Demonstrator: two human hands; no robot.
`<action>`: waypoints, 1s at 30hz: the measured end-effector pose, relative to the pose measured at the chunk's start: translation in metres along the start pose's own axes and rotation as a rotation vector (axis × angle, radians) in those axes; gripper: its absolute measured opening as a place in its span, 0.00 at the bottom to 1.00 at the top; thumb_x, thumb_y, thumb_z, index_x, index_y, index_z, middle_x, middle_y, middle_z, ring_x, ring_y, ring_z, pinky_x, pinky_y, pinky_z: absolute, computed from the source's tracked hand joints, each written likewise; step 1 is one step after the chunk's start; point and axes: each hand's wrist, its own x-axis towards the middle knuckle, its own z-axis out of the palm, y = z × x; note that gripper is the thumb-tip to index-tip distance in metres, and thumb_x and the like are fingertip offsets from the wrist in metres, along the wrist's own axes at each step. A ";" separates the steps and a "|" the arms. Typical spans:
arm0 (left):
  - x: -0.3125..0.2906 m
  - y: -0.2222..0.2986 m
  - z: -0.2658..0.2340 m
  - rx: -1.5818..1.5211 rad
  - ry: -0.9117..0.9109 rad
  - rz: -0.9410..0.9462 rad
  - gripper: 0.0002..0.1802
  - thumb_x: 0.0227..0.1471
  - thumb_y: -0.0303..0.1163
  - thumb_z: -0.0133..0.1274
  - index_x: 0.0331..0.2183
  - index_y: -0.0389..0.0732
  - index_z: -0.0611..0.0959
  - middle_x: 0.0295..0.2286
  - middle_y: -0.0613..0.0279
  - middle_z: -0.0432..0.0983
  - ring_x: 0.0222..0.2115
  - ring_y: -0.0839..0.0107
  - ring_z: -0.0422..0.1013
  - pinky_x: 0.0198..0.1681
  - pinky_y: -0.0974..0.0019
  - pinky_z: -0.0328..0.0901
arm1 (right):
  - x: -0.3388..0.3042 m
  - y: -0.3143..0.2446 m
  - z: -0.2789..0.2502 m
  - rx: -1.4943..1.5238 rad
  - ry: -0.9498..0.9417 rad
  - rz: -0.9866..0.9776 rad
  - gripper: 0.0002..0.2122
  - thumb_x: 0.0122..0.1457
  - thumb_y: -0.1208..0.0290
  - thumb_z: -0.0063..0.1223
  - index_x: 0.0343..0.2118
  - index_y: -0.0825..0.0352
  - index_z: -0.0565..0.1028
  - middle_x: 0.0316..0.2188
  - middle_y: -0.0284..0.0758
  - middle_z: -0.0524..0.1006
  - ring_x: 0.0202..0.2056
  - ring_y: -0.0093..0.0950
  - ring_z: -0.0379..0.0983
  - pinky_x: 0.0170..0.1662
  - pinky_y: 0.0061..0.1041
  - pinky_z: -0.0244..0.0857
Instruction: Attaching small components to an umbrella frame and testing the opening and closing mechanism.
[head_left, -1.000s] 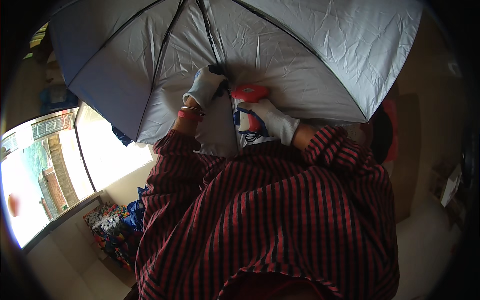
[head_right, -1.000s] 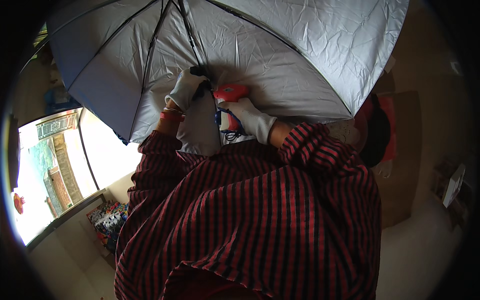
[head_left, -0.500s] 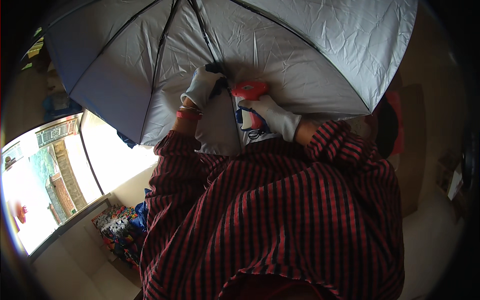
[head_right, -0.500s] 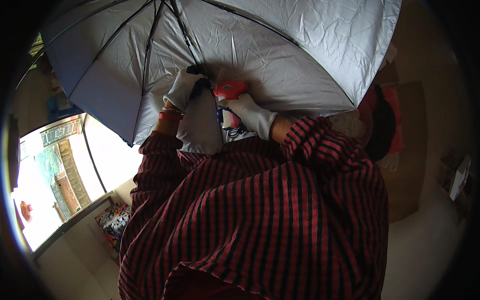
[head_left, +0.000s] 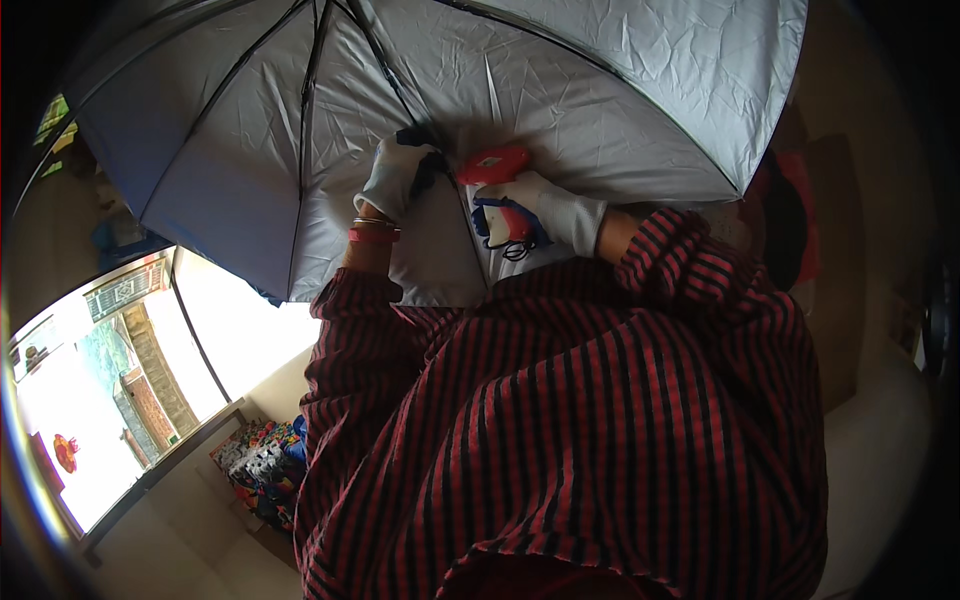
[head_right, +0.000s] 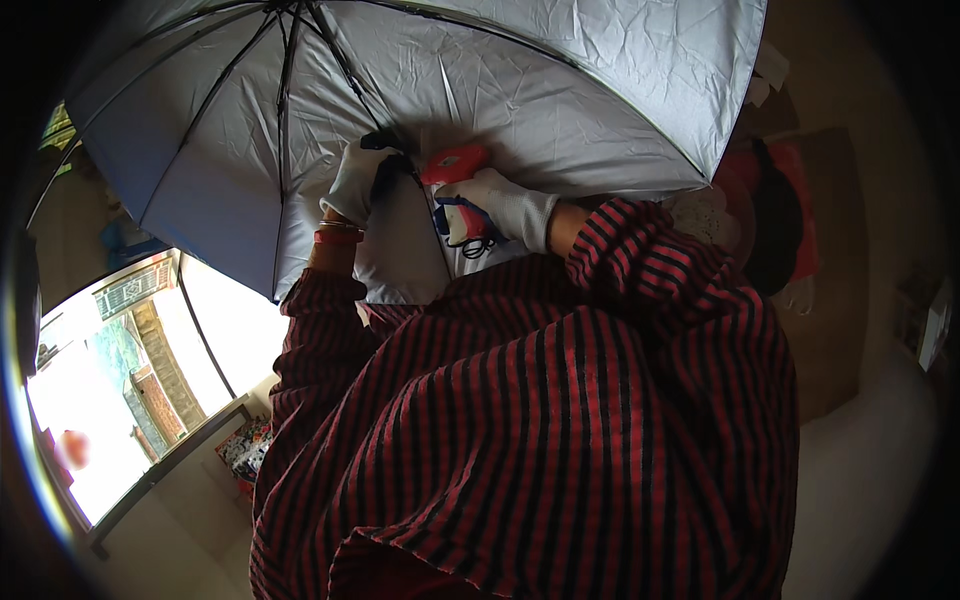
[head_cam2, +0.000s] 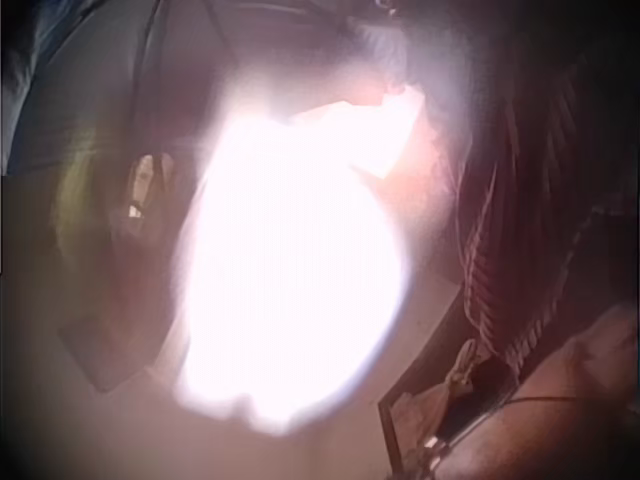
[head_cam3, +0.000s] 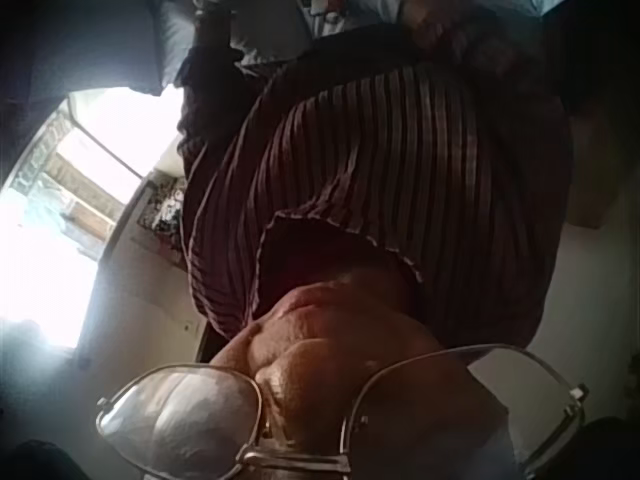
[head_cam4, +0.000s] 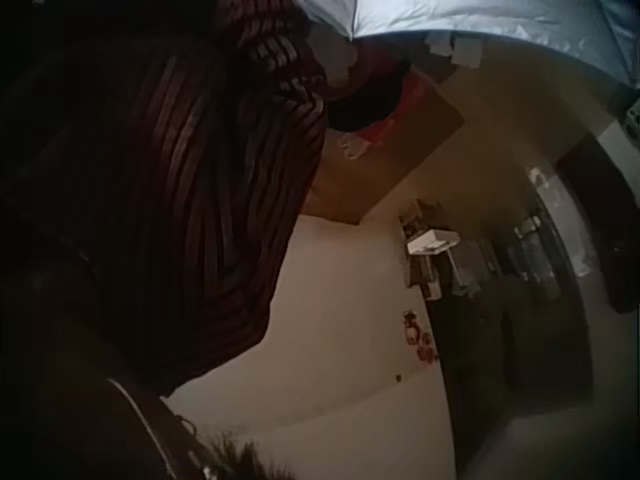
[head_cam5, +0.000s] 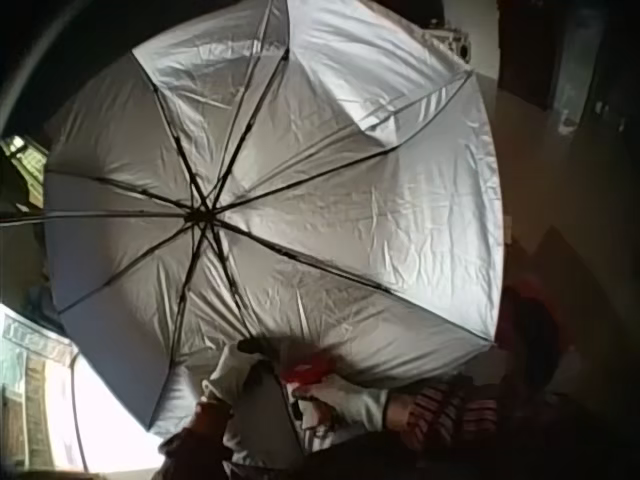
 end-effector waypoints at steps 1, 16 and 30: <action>0.001 -0.001 -0.001 0.003 -0.003 0.002 0.12 0.46 0.32 0.59 0.30 0.32 0.81 0.19 0.57 0.77 0.15 0.71 0.73 0.16 0.69 0.66 | -0.001 0.001 0.000 -0.015 0.016 0.011 0.20 0.51 0.63 0.62 0.43 0.71 0.73 0.32 0.35 0.77 0.31 0.27 0.76 0.34 0.30 0.70; -0.004 0.008 0.003 -0.080 0.014 -0.025 0.10 0.45 0.31 0.59 0.29 0.33 0.83 0.21 0.60 0.78 0.14 0.74 0.71 0.16 0.71 0.65 | 0.012 0.004 -0.015 0.013 -0.083 -0.011 0.19 0.52 0.65 0.62 0.45 0.68 0.73 0.35 0.36 0.77 0.35 0.27 0.76 0.37 0.30 0.70; -0.009 0.023 0.008 0.089 0.105 -0.231 0.10 0.45 0.32 0.59 0.28 0.34 0.83 0.21 0.60 0.79 0.17 0.73 0.73 0.20 0.70 0.67 | -0.003 -0.008 0.000 0.217 -0.137 0.139 0.17 0.54 0.61 0.62 0.42 0.64 0.74 0.30 0.30 0.77 0.27 0.23 0.74 0.28 0.25 0.71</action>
